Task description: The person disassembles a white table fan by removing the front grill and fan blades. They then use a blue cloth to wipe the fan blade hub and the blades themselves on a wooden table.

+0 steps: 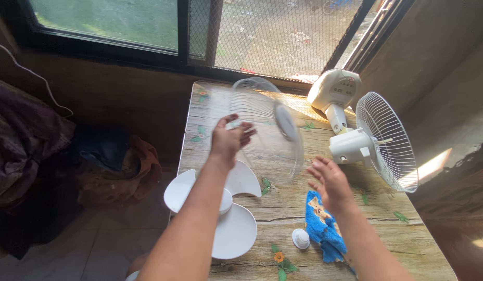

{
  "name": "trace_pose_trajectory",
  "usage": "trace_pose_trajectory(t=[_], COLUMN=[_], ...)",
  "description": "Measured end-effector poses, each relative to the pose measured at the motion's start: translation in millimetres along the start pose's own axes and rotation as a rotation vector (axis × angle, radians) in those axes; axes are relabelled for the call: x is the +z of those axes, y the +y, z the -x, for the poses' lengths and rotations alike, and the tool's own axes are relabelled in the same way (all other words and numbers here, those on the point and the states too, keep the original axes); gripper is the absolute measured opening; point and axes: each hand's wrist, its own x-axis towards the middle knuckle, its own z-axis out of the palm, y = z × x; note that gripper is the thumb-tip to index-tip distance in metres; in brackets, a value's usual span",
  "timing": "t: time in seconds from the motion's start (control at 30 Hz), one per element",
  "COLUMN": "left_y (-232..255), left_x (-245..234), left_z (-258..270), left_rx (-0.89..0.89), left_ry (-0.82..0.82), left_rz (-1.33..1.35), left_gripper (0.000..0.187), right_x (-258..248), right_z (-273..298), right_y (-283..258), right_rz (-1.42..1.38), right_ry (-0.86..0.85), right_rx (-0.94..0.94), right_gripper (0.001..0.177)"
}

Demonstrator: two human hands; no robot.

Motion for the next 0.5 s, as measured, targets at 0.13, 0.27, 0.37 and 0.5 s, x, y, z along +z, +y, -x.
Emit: trace_pose_trajectory(t=[0.13, 0.27, 0.37, 0.5], left_y=[-3, -7, -5, -3], left_x=[47, 90, 108, 127], left_z=[32, 56, 74, 99], left_rx=[0.056, 0.126, 0.311, 0.551], left_ry=[-0.138, -0.273, -0.353, -0.423], left_rz=[-0.121, -0.199, -0.409, -0.768], left_gripper=[0.046, 0.044, 0.038, 0.037], right_x=[-6, -10, -13, -23], right_z=[-19, -11, 8, 27], right_y=[-19, -29, -35, -35], right_rz=[-0.069, -0.298, -0.401, -0.580], right_ry=[0.013, 0.013, 0.052, -0.045], right_rx=[-0.047, 0.026, 0.083, 0.050], right_gripper=[0.072, 0.088, 0.095, 0.095])
